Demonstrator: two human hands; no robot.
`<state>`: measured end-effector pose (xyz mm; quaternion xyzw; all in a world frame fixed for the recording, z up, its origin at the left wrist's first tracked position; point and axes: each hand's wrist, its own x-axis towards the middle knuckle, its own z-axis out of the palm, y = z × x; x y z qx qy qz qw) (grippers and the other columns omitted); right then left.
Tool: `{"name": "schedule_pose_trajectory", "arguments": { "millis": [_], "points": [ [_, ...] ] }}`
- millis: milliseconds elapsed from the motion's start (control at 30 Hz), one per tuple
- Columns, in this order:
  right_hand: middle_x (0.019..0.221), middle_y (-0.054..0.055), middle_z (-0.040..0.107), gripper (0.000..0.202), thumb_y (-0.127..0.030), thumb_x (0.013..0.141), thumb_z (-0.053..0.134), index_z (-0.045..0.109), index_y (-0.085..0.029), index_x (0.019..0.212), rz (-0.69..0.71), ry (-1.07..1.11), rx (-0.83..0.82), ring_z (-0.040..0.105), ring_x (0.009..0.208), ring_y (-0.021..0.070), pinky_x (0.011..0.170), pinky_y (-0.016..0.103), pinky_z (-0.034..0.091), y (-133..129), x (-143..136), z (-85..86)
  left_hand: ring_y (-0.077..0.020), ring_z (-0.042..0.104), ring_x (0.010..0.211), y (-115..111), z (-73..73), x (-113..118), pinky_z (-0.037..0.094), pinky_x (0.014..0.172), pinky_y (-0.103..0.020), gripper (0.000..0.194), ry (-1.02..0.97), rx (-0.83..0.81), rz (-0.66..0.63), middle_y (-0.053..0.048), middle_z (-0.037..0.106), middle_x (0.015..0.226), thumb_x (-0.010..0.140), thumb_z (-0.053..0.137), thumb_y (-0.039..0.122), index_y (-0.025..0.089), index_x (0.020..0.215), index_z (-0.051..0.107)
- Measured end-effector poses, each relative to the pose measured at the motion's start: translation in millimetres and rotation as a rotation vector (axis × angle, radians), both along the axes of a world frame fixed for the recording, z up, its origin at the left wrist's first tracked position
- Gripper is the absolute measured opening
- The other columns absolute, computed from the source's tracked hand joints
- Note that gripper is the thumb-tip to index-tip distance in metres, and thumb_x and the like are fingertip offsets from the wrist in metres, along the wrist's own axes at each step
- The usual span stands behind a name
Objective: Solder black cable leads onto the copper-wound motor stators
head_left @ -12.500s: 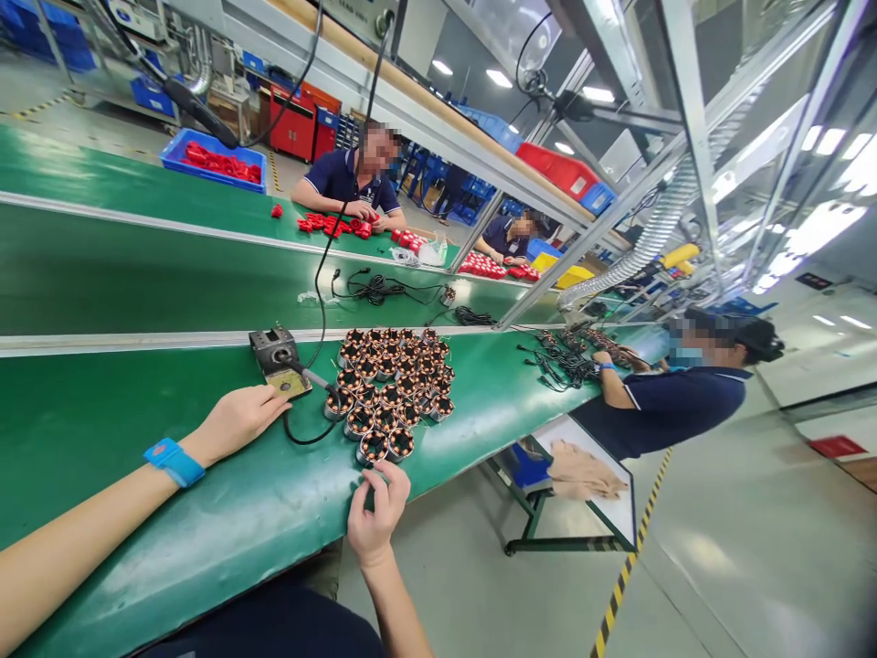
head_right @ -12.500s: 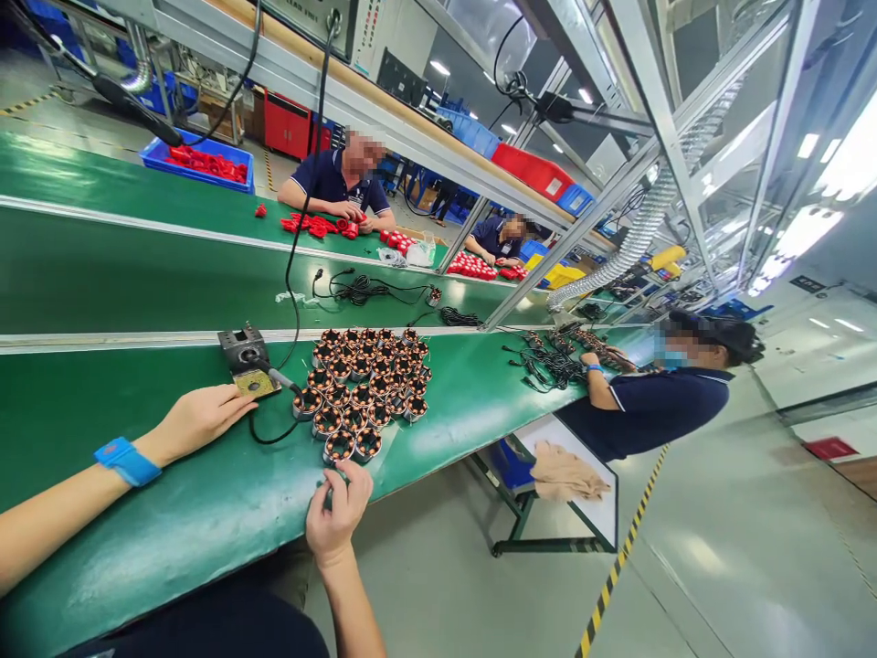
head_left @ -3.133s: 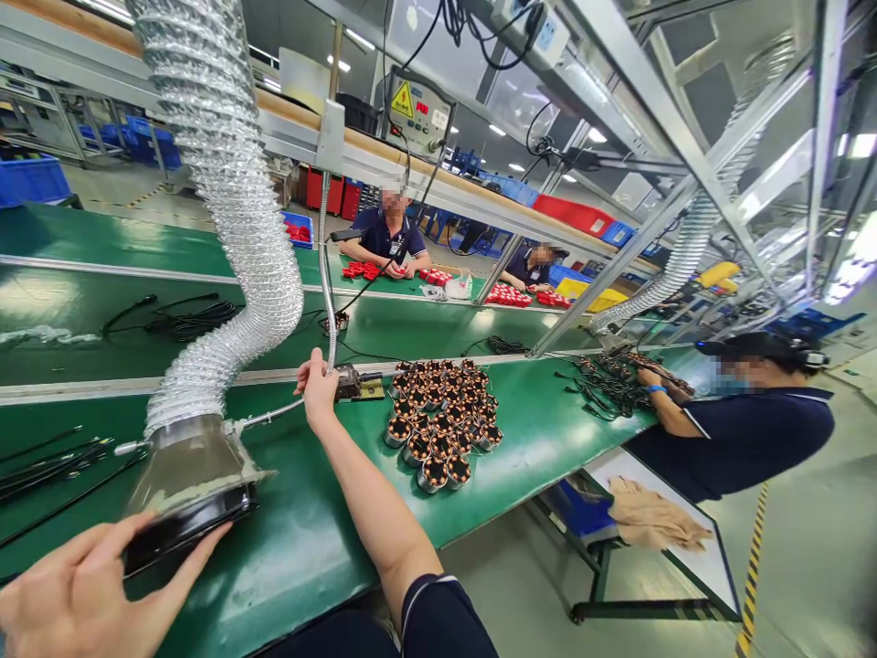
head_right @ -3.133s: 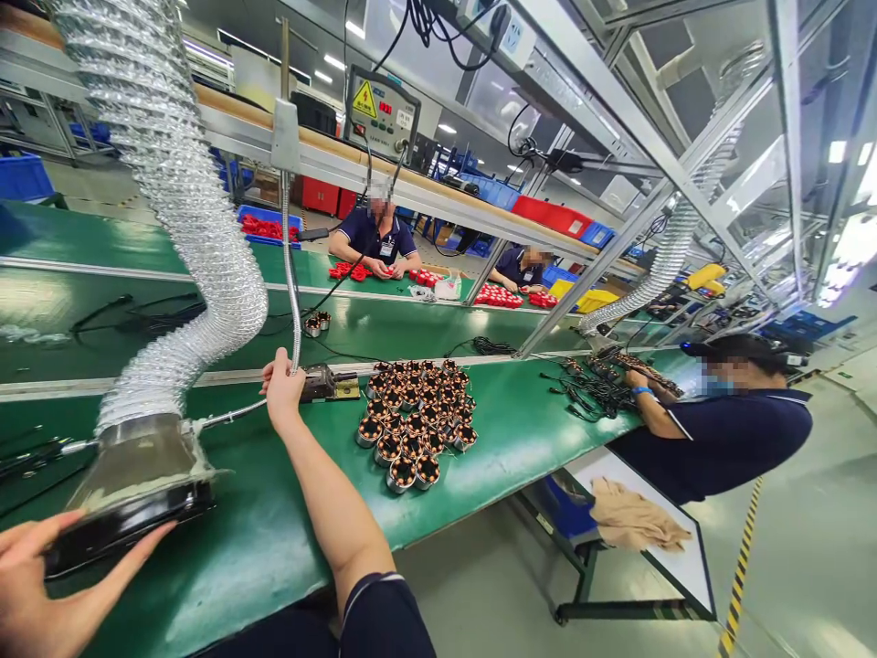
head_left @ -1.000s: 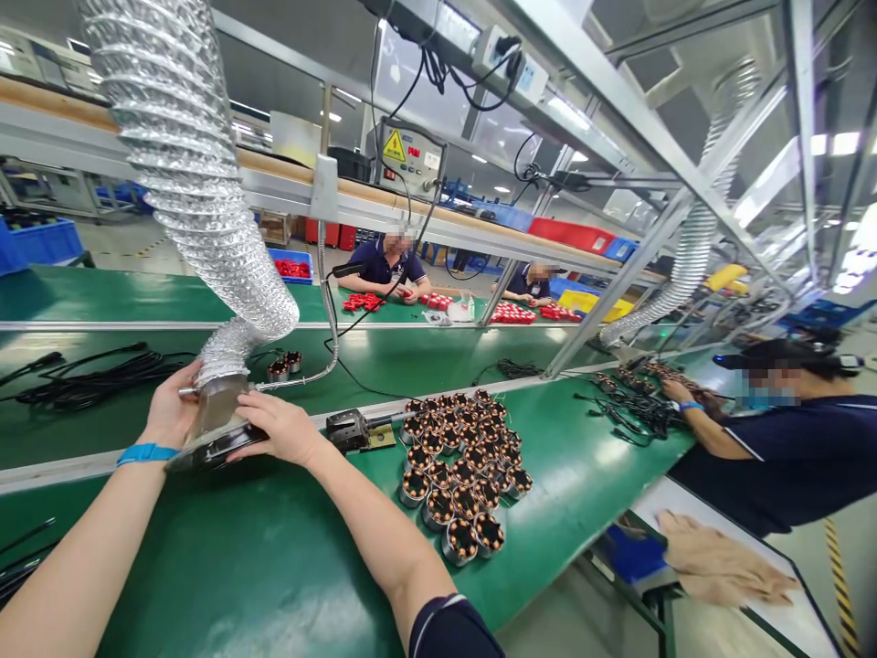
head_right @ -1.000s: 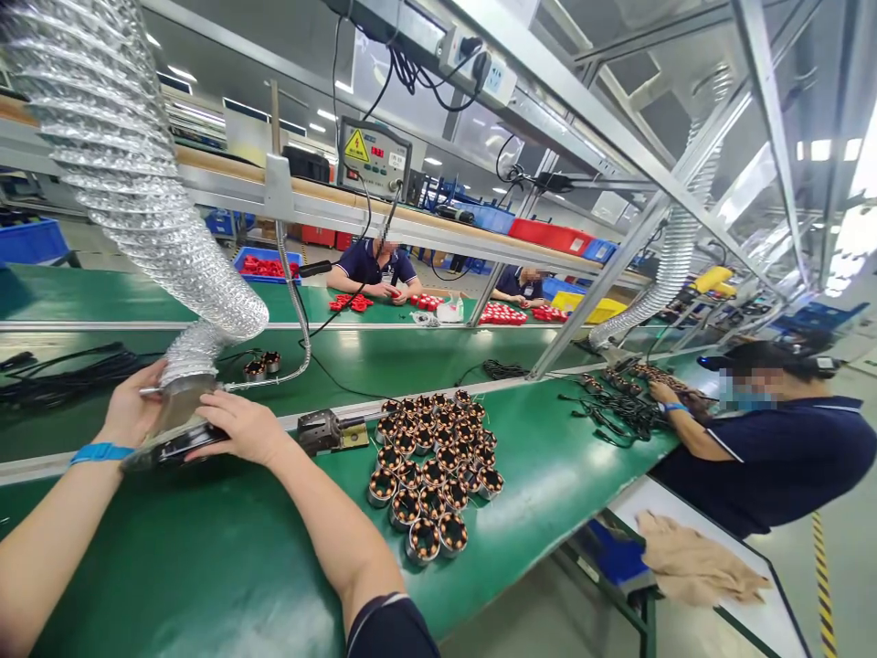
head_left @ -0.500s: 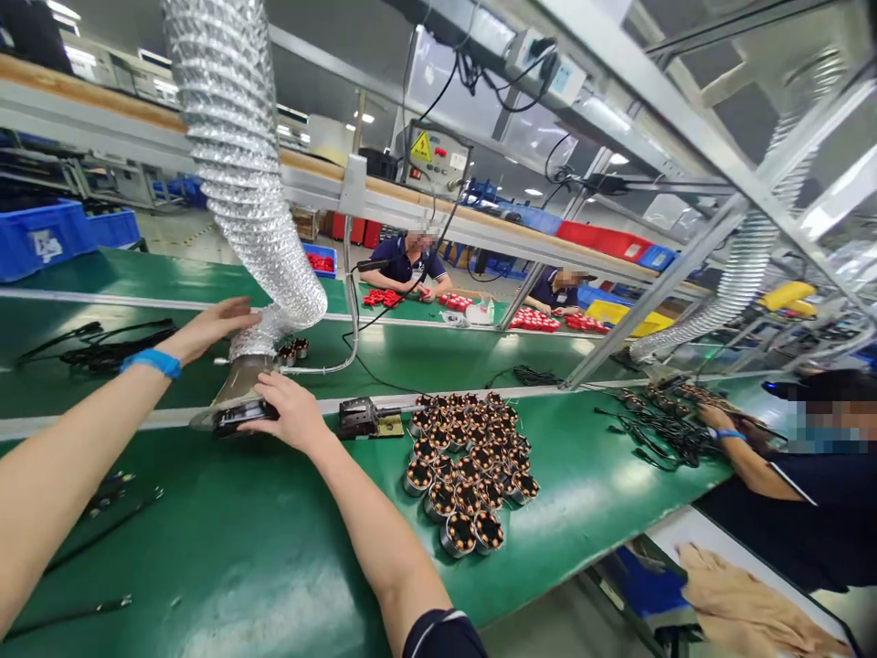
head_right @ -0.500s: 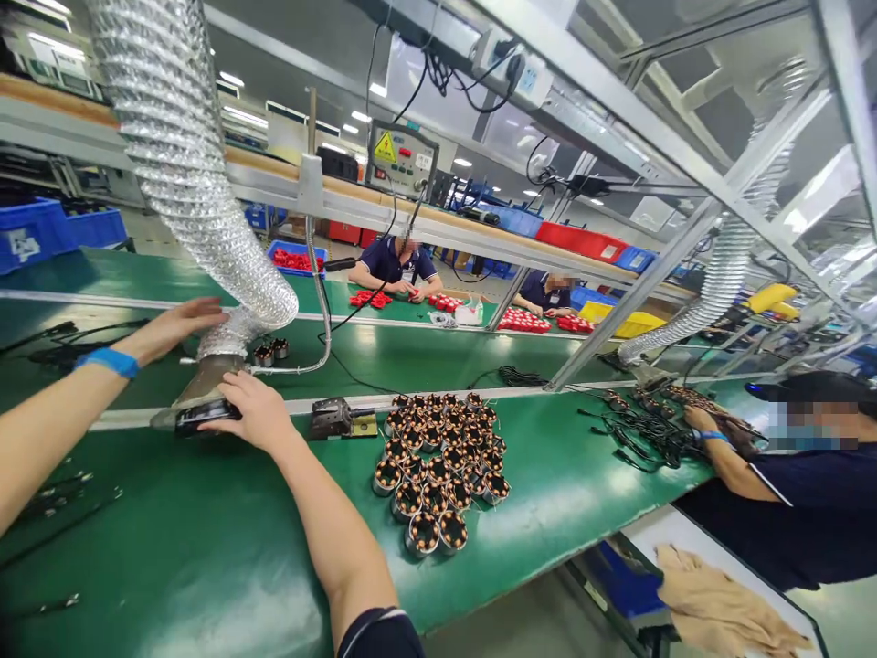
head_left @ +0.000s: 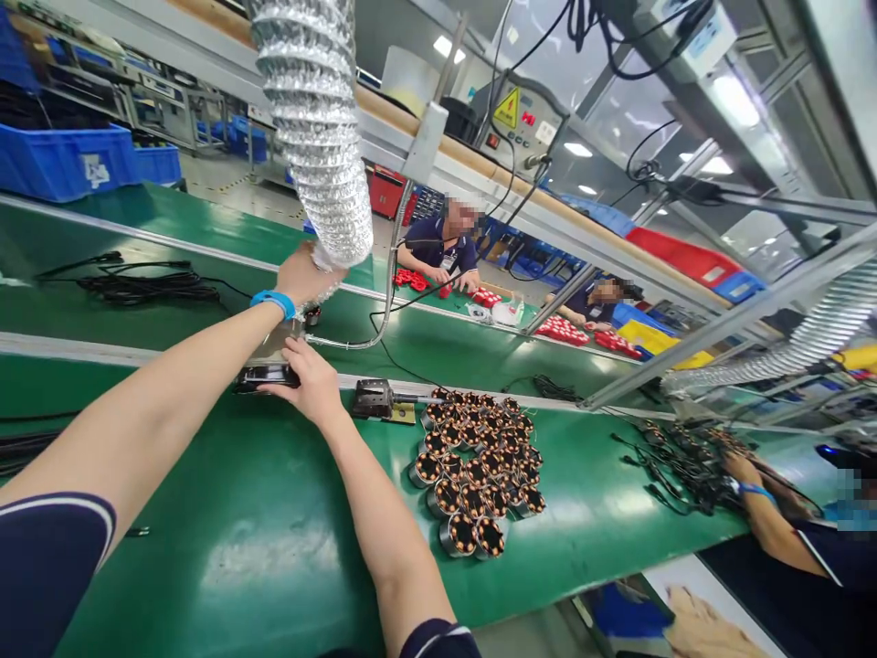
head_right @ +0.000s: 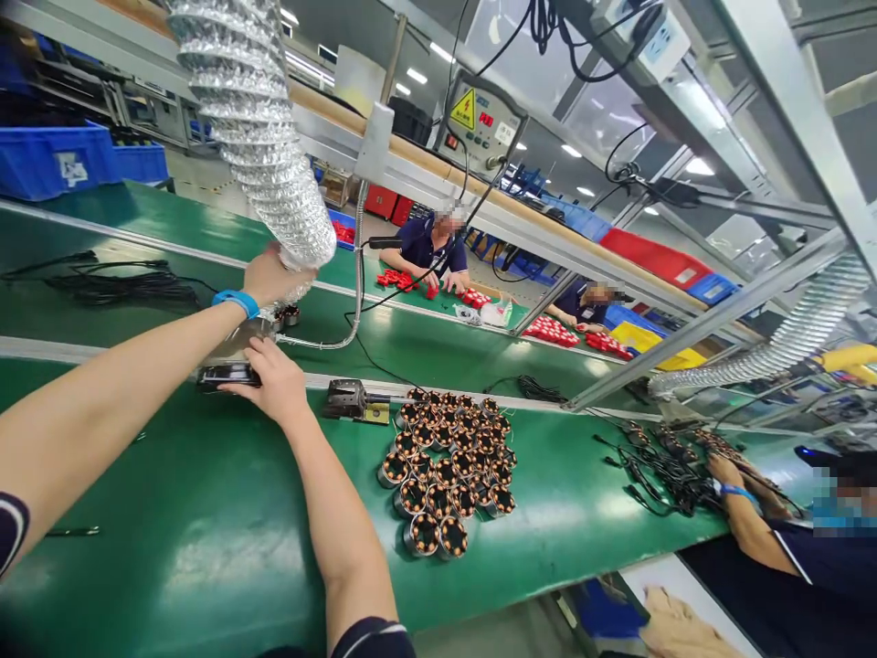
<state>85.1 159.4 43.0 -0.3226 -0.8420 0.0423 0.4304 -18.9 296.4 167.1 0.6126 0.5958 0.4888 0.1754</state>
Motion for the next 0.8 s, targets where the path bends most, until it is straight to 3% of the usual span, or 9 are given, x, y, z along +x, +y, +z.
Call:
{"name": "schedule_pose_trajectory", "arguments": {
  "millis": [100,233,367,567,700,800],
  "points": [
    [0.138,0.014,0.058,0.065,-0.061,0.08,0.07,0.062,-0.011,0.121,-0.033,-0.037,0.059,0.047,0.137,0.0218,0.117,0.029,0.034,1,-3,-4.8,-0.0317,0.056,0.114,9,-0.7,-3,0.042,0.097,-0.047,0.074,-0.232,0.061,0.382,-0.022,0.059,0.124,0.079,0.073,0.053,0.004,0.123,0.038],
    [0.136,0.015,0.059,0.069,-0.066,0.08,0.067,0.063,-0.01,0.12,-0.083,-0.083,0.109,0.048,0.136,0.0221,0.117,0.028,0.036,1,-5,-8.2,-0.0351,0.048,0.123,10,1.9,-4,0.037,0.103,-0.054,0.076,-0.278,0.167,0.467,-0.025,0.051,0.129,0.076,0.077,0.047,0.004,0.121,0.035],
    [0.134,0.014,0.061,0.068,-0.067,0.079,0.067,0.063,-0.012,0.119,-0.096,-0.081,0.131,0.05,0.134,0.0219,0.116,0.029,0.037,3,-5,-10.0,-0.0307,0.05,0.123,-7,6.2,-1,0.04,0.105,-0.047,0.078,-0.297,0.302,0.438,-0.021,0.051,0.131,0.071,0.082,0.038,0.007,0.125,0.035],
    [0.135,0.015,0.06,0.071,-0.065,0.075,0.073,0.061,-0.013,0.121,-0.108,-0.082,0.139,0.049,0.135,0.0229,0.116,0.032,0.038,2,-11,-16.5,-0.0279,0.055,0.121,-57,17.6,-2,0.046,0.102,-0.04,0.092,-0.204,0.655,0.158,-0.012,0.054,0.134,0.06,0.087,0.03,0.018,0.136,0.037],
    [0.135,0.015,0.06,0.065,-0.059,0.078,0.074,0.06,-0.013,0.121,-0.121,-0.072,0.141,0.05,0.134,0.0229,0.117,0.034,0.036,-1,-16,-19.5,-0.0233,0.061,0.11,-59,41.6,-14,0.051,0.097,-0.039,0.075,-0.3,0.709,0.081,-0.011,0.06,0.123,0.069,0.077,0.027,0.015,0.133,0.04],
    [0.136,0.016,0.059,0.064,-0.057,0.078,0.074,0.059,-0.012,0.122,-0.13,-0.073,0.124,0.047,0.137,0.0235,0.116,0.034,0.037,-3,-18,-19.0,-0.0226,0.064,0.101,-54,65.0,-21,0.054,0.09,-0.04,0.074,-0.247,0.686,0.069,-0.011,0.061,0.118,0.066,0.079,0.027,0.012,0.129,0.043]
  ]
}}
